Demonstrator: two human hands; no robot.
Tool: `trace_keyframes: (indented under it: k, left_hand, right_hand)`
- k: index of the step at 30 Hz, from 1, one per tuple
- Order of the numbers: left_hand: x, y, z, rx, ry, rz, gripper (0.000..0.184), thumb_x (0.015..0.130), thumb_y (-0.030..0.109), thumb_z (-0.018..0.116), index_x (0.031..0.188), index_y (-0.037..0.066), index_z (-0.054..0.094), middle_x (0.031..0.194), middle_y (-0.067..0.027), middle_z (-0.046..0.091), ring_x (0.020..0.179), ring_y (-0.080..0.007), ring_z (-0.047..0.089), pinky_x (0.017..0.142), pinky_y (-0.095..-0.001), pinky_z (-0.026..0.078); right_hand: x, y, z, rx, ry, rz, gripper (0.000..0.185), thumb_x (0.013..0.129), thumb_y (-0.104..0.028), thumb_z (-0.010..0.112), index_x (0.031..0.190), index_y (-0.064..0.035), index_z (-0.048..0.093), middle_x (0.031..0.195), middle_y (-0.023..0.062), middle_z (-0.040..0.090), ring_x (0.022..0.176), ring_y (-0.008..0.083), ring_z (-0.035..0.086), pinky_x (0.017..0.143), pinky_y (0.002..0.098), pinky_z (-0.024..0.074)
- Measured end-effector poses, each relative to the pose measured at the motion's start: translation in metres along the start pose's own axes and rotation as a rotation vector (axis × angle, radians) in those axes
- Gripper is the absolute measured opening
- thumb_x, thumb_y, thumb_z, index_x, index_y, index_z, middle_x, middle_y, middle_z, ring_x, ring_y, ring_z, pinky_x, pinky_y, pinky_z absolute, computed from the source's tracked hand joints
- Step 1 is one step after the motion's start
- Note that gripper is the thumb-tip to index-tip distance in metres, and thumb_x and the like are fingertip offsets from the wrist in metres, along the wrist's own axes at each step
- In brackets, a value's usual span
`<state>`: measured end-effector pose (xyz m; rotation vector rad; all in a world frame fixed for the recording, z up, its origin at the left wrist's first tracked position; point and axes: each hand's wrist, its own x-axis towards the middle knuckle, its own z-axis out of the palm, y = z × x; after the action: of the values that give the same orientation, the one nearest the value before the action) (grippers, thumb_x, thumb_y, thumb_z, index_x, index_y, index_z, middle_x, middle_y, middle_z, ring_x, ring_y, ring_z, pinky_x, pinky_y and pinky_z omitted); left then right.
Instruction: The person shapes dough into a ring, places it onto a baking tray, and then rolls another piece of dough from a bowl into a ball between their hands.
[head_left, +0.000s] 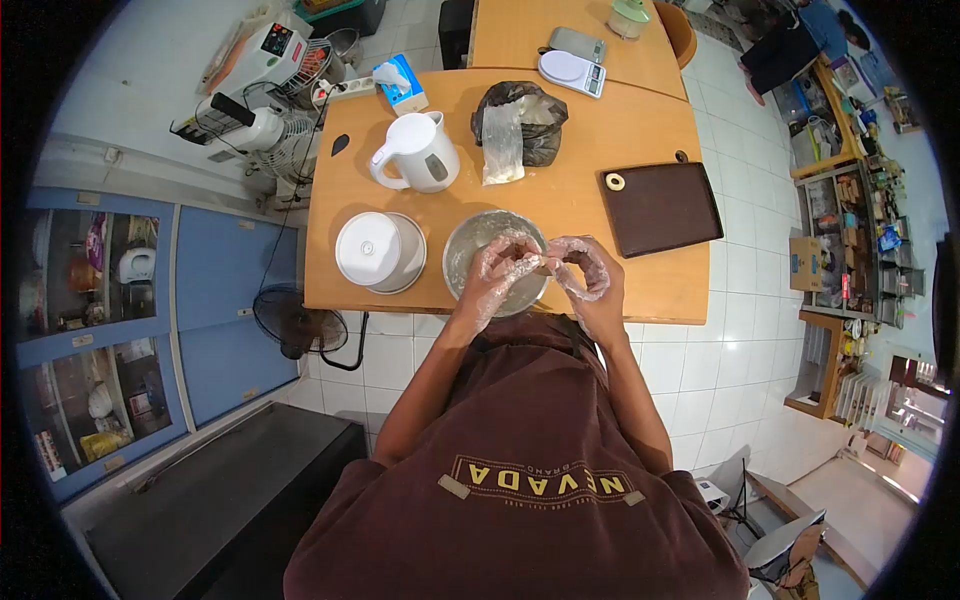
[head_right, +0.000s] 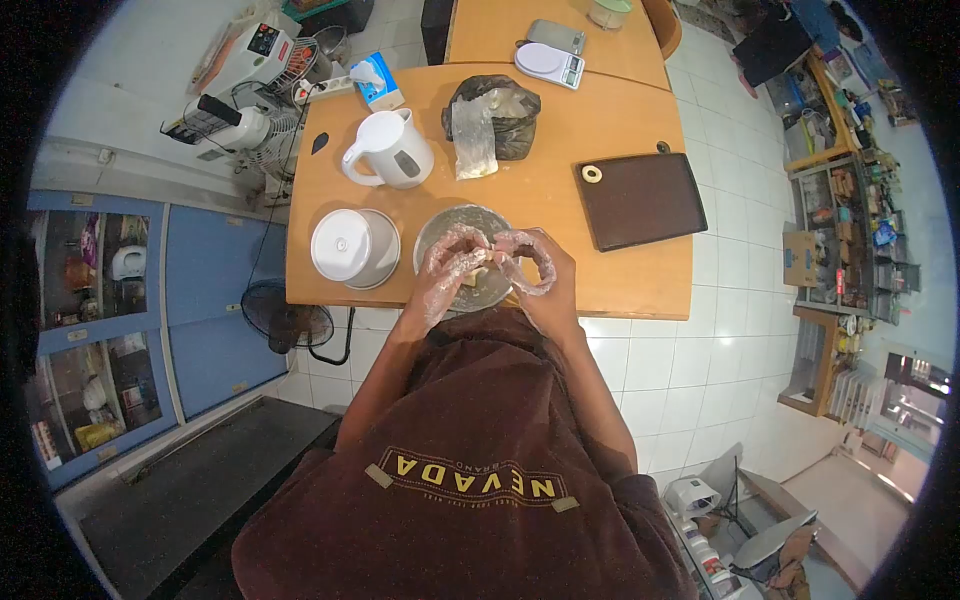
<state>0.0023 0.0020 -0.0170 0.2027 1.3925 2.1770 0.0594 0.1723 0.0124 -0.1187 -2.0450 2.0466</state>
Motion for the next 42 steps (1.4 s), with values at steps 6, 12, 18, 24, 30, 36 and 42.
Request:
trace_keyframes:
  k: [6,12,18,24,30,36,42]
  left_hand:
    - [0.0,0.004,0.001,0.087,-0.013,0.017,0.016,0.097,0.012,0.069,0.109,0.003,0.063,0.104,0.0002,0.061,0.102,-0.0083,0.056,0.093,-0.0266,0.046]
    - [0.0,0.008,0.008,-0.045,-0.001,0.005,0.013,0.099,0.009,0.066,0.111,0.003,0.064,0.108,-0.0023,0.065,0.107,-0.0108,0.061,0.095,-0.0287,0.048]
    - [0.001,0.003,0.001,0.043,0.001,-0.002,0.014,0.098,0.005,0.066,0.112,0.002,0.065,0.106,-0.0036,0.065,0.104,-0.0114,0.061,0.094,-0.029,0.049]
    - [0.003,0.001,0.001,0.071,-0.093,0.089,0.019,0.098,0.014,0.069,0.113,0.003,0.065,0.104,-0.0002,0.065,0.098,-0.0086,0.06,0.088,-0.0255,0.048]
    - [0.001,0.003,0.005,0.028,0.13,0.012,0.017,0.099,0.008,0.068,0.114,0.003,0.065,0.106,-0.0036,0.065,0.102,-0.012,0.062,0.092,-0.0287,0.05]
    - [0.004,-0.018,-0.009,-0.302,0.149,-0.045,0.018,0.104,0.015,0.061,0.118,0.004,0.064,0.113,-0.0045,0.066,0.108,-0.0153,0.065,0.095,-0.0335,0.054]
    - [0.0,-0.019,-0.016,-0.432,-0.019,-0.198,0.023,0.105,0.017,0.061,0.123,0.004,0.063,0.123,-0.0076,0.067,0.116,-0.0202,0.066,0.1,-0.0388,0.055]
  right_hand:
    - [0.001,0.0,0.0,-0.036,-0.021,-0.004,0.021,0.091,0.001,0.073,0.112,0.0021,0.07,0.104,0.0083,0.069,0.095,0.0161,0.066,0.088,0.031,0.052]
    - [0.0,-0.002,0.002,0.036,0.002,-0.022,0.024,0.092,0.0,0.074,0.115,0.0021,0.069,0.105,0.0086,0.069,0.1,0.0161,0.067,0.091,0.0311,0.0533]
    - [-0.001,-0.001,0.002,0.006,0.011,0.021,0.023,0.093,-0.001,0.074,0.115,0.002,0.069,0.107,0.0087,0.069,0.101,0.0164,0.068,0.092,0.0316,0.054]
    - [0.003,0.001,0.0,-0.027,-0.016,-0.016,0.026,0.093,-0.001,0.073,0.119,0.0002,0.068,0.108,0.0086,0.07,0.101,0.0165,0.068,0.091,0.0316,0.0546]
    - [0.002,0.0,0.003,0.046,-0.051,0.077,0.035,0.093,-0.001,0.073,0.126,-0.0012,0.063,0.109,0.0071,0.07,0.103,0.0156,0.068,0.092,0.0322,0.0547]
    - [0.001,0.007,0.002,0.119,-0.057,0.178,0.035,0.095,-0.003,0.073,0.127,-0.0002,0.062,0.112,0.0064,0.069,0.104,0.0139,0.066,0.093,0.0307,0.0533]
    - [0.003,0.007,-0.003,0.19,-0.023,0.185,0.034,0.096,-0.004,0.073,0.127,0.0001,0.061,0.11,0.0049,0.068,0.102,0.0125,0.065,0.091,0.0291,0.0526]
